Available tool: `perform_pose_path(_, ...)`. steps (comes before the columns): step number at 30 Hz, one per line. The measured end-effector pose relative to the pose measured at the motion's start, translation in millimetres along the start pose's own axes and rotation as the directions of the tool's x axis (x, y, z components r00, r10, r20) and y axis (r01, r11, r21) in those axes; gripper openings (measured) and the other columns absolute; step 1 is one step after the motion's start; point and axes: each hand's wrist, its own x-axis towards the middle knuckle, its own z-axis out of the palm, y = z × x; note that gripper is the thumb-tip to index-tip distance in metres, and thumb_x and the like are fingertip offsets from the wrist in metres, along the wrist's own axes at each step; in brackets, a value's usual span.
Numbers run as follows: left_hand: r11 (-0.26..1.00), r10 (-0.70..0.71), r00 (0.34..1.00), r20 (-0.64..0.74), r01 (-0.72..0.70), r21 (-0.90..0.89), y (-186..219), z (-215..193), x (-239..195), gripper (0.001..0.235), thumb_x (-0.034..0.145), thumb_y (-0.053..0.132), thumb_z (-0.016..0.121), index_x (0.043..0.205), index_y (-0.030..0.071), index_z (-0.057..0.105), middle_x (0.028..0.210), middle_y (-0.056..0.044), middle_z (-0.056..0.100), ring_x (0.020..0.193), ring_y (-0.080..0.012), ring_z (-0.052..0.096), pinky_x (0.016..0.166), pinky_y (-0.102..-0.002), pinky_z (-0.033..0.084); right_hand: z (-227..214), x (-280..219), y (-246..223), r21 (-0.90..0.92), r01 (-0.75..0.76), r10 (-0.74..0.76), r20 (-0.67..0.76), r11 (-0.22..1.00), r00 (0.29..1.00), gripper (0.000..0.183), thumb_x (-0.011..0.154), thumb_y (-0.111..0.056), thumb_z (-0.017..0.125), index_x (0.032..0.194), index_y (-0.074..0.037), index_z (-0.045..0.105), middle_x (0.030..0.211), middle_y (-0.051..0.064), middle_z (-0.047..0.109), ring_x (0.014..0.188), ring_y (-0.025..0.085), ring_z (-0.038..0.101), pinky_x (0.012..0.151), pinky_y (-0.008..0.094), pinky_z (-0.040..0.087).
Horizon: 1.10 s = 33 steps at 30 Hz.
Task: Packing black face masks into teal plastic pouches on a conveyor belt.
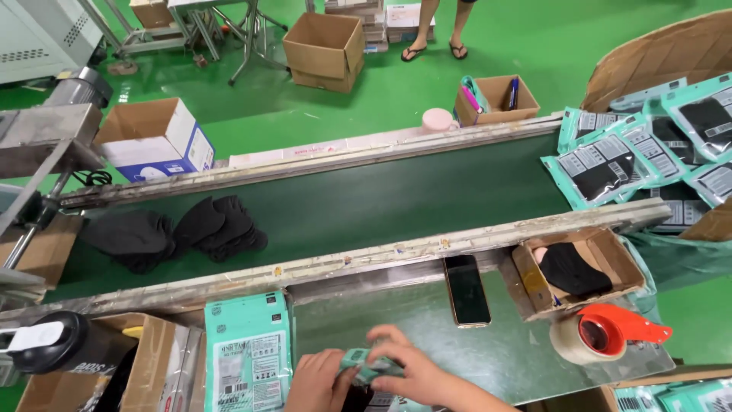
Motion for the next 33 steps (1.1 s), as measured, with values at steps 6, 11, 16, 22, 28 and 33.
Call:
perform_pose_path(6,0.976,0.196,0.977,-0.086,-0.186,0.113,7,14,1,0.02,0.082,0.014,0.073,0.101,0.007,0.07,0.102,-0.007,0.074,0.093,-0.0262,0.071,0.084,-0.039,0.049,15,-5,31,-0.006,-0.272,0.272,-0.044,0.962,0.961,0.012,0.094,-0.01,0.072,0.106,-0.007,0.069,0.104,0.01,0.073,0.095,0.026,0.071,0.081,0.033,0.056)
perform_pose_path(11,0.982,0.159,0.977,-0.14,-0.142,0.122,-9,20,-8,0.02,0.075,0.014,0.078,0.093,0.01,0.072,0.094,-0.006,0.074,0.087,-0.0256,0.072,0.082,-0.041,0.05,-4,6,-7,-0.066,-0.101,0.102,0.011,0.993,0.995,0.014,0.091,-0.01,0.073,0.101,-0.003,0.065,0.101,0.012,0.067,0.096,0.033,0.067,0.081,0.04,0.055)
perform_pose_path(16,0.989,0.146,0.974,-0.173,-0.139,0.048,-32,20,-9,0.016,0.077,0.013,0.08,0.091,0.012,0.073,0.091,-0.004,0.076,0.085,-0.0244,0.073,0.08,-0.039,0.052,-4,-5,15,-0.409,-0.04,0.029,-0.034,0.912,0.999,0.025,0.092,-0.023,0.076,0.085,-0.006,0.06,0.085,0.01,0.061,0.086,0.036,0.062,0.077,0.045,0.047)
perform_pose_path(22,0.996,0.072,0.974,-0.216,-0.057,0.073,-85,38,-26,0.014,0.08,0.013,0.076,0.093,0.015,0.075,0.095,-0.004,0.078,0.087,-0.0261,0.074,0.081,-0.04,0.054,-26,-20,36,-0.493,-0.047,0.036,-0.032,0.869,0.999,0.029,0.093,-0.029,0.075,0.084,-0.006,0.06,0.084,0.011,0.06,0.084,0.037,0.059,0.077,0.046,0.047)
perform_pose_path(28,0.994,-0.102,0.882,-0.459,0.071,-0.084,-142,65,-43,0.024,0.089,0.017,0.07,0.112,0.008,0.07,0.113,-0.014,0.071,0.087,-0.0234,0.071,0.089,-0.037,0.057,-181,-77,113,-0.378,-0.448,0.22,-0.513,0.81,0.83,0.019,0.096,-0.022,0.061,0.097,-0.007,0.071,0.091,0.012,0.068,0.085,0.028,0.066,0.078,0.041,0.053)
perform_pose_path(33,0.999,-0.01,0.949,-0.316,-0.006,-0.05,-167,125,-39,0.033,0.084,0.027,0.076,0.112,0.009,0.072,0.114,-0.016,0.07,0.1,-0.0293,0.071,0.087,-0.039,0.059,-312,-108,97,0.184,0.14,0.166,-0.978,0.973,0.127,0.032,0.108,-0.034,0.052,0.117,-0.005,0.063,0.107,0.006,0.07,0.093,0.018,0.068,0.083,0.035,0.054)
